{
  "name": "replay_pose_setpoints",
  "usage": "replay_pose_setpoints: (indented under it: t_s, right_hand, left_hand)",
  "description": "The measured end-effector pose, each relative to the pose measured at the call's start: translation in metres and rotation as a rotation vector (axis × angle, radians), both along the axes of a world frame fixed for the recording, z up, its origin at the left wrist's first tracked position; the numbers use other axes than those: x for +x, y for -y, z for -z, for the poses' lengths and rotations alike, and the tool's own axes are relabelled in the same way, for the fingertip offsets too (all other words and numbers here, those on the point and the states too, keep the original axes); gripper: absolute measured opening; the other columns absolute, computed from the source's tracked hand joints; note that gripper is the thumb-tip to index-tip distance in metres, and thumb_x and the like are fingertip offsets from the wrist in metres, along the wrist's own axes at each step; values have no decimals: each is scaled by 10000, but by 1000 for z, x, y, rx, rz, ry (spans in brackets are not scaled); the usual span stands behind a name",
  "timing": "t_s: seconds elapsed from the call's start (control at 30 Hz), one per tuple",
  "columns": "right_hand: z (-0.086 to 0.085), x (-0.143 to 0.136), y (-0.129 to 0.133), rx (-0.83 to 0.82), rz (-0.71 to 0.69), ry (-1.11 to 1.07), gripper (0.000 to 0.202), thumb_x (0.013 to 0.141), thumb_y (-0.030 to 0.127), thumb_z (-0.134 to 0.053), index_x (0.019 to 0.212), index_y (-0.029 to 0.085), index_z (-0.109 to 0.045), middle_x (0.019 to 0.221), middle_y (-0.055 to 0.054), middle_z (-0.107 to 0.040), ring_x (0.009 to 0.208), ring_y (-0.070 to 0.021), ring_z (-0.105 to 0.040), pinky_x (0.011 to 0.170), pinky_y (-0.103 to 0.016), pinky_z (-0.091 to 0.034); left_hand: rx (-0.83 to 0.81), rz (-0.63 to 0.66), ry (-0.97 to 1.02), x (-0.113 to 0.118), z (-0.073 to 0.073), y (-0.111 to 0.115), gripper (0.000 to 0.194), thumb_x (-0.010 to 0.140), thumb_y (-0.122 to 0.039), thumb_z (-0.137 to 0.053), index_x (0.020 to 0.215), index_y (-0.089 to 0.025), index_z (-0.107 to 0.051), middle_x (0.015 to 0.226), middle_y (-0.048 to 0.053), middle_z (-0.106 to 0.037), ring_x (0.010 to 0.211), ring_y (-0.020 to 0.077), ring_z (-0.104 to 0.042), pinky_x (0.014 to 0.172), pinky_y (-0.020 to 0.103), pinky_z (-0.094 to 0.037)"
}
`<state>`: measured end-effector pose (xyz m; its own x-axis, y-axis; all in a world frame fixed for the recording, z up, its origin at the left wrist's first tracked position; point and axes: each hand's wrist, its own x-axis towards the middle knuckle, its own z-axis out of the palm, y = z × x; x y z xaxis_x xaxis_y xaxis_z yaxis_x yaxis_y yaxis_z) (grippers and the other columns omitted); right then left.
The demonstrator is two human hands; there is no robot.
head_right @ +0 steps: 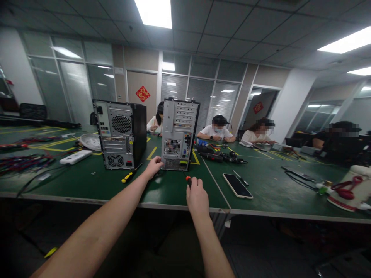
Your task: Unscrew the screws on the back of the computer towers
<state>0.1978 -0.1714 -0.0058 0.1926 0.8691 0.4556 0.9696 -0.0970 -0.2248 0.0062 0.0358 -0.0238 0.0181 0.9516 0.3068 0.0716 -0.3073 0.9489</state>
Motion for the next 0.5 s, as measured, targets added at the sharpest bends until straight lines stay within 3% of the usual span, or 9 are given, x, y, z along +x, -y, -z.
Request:
replay_pose_setpoints:
  t_s: [0.5]
  right_hand:
    - [5,2,-3,-44,50,85,147,1067,328,-488,1157,212,-495,1002,-42,-704,802,-183,-718,594,-268,-347]
  left_hand:
    - [16,-4,17,1,-1,-1,159,673,-105,-640,783,-190,-564,703,-39,-564,691,140,-532,694,275,-394]
